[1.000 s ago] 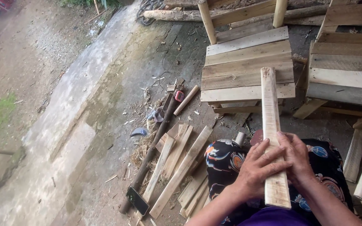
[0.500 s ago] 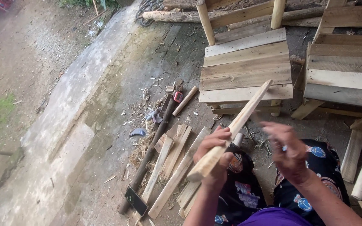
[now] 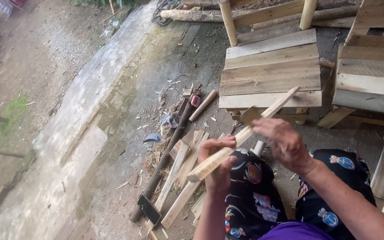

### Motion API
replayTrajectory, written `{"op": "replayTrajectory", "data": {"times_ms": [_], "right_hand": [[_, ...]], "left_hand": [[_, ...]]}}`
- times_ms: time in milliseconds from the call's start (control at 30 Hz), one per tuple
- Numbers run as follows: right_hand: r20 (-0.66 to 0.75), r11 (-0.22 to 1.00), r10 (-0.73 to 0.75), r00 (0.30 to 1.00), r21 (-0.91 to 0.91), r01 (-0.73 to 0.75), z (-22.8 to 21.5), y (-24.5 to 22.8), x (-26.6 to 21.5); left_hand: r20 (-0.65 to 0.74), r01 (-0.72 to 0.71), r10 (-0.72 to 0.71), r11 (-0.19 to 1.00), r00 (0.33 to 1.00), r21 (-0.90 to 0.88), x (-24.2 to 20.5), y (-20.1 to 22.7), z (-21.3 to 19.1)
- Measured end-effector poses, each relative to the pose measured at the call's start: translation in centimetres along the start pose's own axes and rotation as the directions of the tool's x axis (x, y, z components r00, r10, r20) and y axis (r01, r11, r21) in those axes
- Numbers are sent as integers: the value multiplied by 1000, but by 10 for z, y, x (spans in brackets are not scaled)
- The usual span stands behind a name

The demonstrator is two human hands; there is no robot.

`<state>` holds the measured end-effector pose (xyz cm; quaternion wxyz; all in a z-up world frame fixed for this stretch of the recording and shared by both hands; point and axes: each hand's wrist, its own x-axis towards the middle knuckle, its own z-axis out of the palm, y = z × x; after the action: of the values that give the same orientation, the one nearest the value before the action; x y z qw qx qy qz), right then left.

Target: The person sands a wooden plank by holding it with one hand and rubbing sandpaper over its surfaces and edges with the other, rotating and flipping the plank to access all sides.

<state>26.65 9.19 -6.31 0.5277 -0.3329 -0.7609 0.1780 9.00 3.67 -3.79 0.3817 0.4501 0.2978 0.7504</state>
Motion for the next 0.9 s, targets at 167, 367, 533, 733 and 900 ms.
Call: {"op": "replayTrajectory", "data": {"times_ms": [167,367,533,733,900], "right_hand": [[64,968,235,970,-109,-227,-2,101,-16],[34,895,245,969,-392,-213,-13,103,-11],[204,977,137,969,-188,-99,-14,71,-11],[-5,827,369,929,-455,-330,-13,128,-37],[165,986,-1,986,-165,29,6,36,-39]], "left_hand": [[28,-33,30,995,999,97,0,0,-12],[73,119,-120,993,990,15,-1,23,-10],[48,167,-172,983,984,80,1,36,5],[-105,212,-232,961,967,-177,-24,16,11],[-157,189,-230,953,961,-235,-21,8,0]]}}
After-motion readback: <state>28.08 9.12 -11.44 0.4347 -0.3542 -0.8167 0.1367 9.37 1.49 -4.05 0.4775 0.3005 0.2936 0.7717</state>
